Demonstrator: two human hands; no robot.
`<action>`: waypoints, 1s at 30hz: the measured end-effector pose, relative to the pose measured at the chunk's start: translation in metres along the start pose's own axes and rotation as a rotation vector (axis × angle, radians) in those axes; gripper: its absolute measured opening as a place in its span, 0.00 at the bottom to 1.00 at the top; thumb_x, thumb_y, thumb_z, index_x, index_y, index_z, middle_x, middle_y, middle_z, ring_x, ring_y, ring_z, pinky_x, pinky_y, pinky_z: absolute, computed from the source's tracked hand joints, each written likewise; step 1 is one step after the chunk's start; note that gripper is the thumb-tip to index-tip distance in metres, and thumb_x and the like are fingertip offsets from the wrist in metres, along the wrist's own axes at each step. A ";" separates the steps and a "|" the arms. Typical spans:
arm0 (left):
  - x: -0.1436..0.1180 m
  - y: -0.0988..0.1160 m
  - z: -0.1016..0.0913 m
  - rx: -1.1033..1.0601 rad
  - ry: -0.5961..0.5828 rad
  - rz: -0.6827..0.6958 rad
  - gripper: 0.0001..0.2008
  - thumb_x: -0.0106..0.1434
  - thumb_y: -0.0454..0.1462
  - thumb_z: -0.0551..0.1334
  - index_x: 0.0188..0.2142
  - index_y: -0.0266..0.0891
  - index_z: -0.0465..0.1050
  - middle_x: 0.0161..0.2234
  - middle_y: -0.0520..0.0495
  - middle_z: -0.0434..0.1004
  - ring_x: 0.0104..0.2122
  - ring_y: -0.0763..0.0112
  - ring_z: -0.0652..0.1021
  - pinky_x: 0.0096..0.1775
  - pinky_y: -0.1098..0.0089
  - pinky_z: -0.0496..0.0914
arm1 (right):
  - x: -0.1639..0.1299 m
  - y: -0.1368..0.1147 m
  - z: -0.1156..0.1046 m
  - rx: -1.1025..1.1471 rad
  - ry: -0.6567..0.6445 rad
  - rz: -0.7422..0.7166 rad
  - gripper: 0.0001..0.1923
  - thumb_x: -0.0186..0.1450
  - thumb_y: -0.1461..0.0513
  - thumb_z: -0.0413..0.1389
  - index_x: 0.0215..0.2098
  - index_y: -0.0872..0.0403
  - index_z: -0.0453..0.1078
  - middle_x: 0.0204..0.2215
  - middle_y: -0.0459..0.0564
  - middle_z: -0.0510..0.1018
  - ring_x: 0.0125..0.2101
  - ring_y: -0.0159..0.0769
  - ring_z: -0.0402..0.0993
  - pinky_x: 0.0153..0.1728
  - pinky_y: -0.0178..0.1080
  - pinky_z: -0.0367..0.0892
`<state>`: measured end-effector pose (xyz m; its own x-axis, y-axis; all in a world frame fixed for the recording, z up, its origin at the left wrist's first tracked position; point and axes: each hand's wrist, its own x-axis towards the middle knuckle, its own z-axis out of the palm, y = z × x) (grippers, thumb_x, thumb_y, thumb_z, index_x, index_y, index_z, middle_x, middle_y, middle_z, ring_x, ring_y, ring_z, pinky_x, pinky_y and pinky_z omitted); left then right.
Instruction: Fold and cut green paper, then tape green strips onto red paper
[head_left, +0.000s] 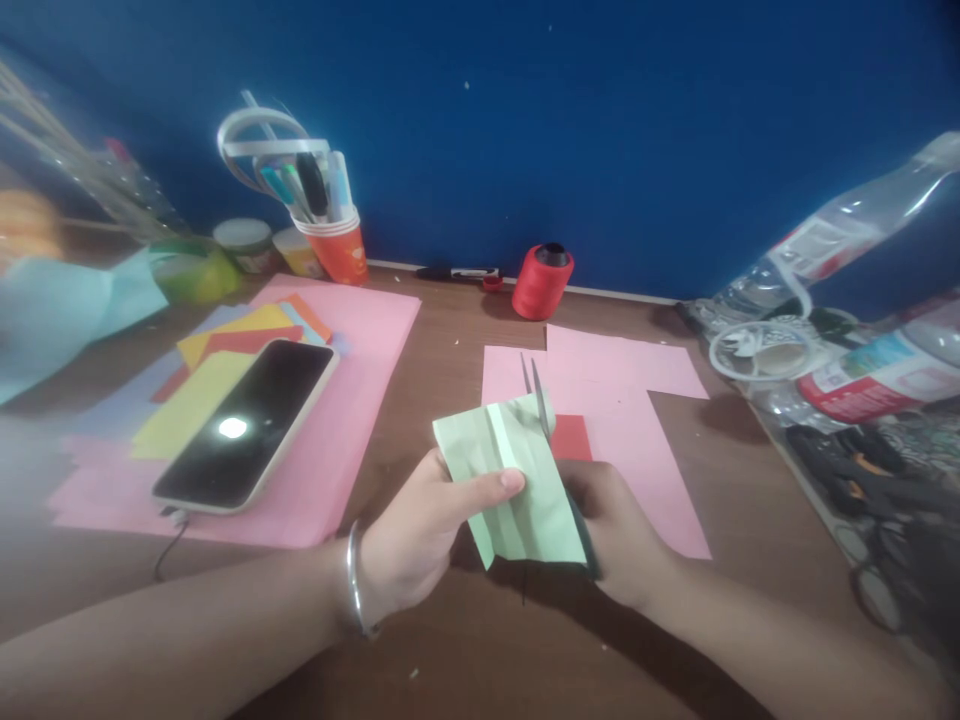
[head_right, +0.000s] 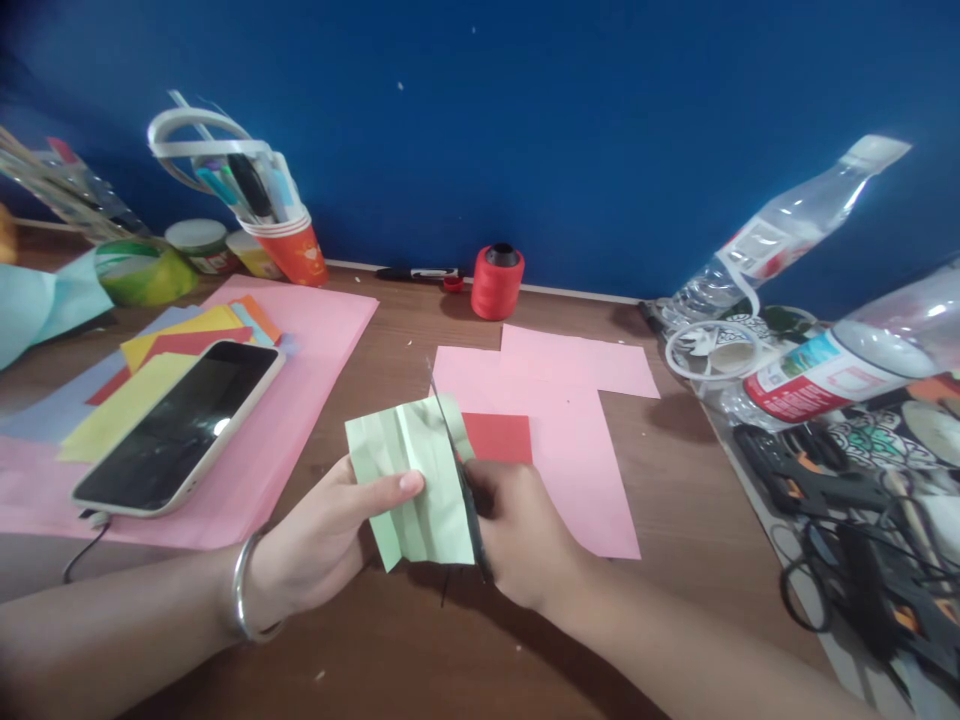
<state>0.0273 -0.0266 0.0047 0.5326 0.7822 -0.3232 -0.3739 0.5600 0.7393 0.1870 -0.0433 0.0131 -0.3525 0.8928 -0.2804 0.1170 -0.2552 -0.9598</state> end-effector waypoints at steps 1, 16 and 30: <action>0.000 0.000 0.000 -0.001 0.003 -0.004 0.16 0.57 0.34 0.62 0.46 0.38 0.70 0.41 0.44 0.76 0.35 0.65 0.77 0.43 0.65 0.69 | 0.000 0.001 0.000 -0.006 0.007 0.009 0.05 0.55 0.67 0.57 0.30 0.58 0.73 0.24 0.47 0.76 0.25 0.35 0.71 0.23 0.34 0.65; 0.000 0.000 0.001 0.008 0.014 -0.001 0.15 0.56 0.34 0.62 0.44 0.37 0.71 0.39 0.43 0.77 0.35 0.65 0.77 0.41 0.65 0.70 | 0.000 0.006 0.000 -0.017 0.017 -0.075 0.05 0.56 0.66 0.56 0.31 0.57 0.73 0.25 0.47 0.77 0.25 0.35 0.72 0.23 0.34 0.66; 0.000 -0.001 -0.001 0.011 0.008 -0.005 0.14 0.57 0.34 0.62 0.44 0.37 0.71 0.40 0.43 0.76 0.34 0.65 0.77 0.40 0.66 0.70 | 0.000 0.004 0.001 -0.040 0.008 -0.065 0.06 0.57 0.63 0.56 0.31 0.57 0.73 0.26 0.47 0.77 0.26 0.37 0.72 0.23 0.34 0.65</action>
<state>0.0273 -0.0269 0.0035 0.5289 0.7812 -0.3317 -0.3629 0.5615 0.7437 0.1870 -0.0445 0.0093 -0.3529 0.9101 -0.2171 0.1312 -0.1816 -0.9746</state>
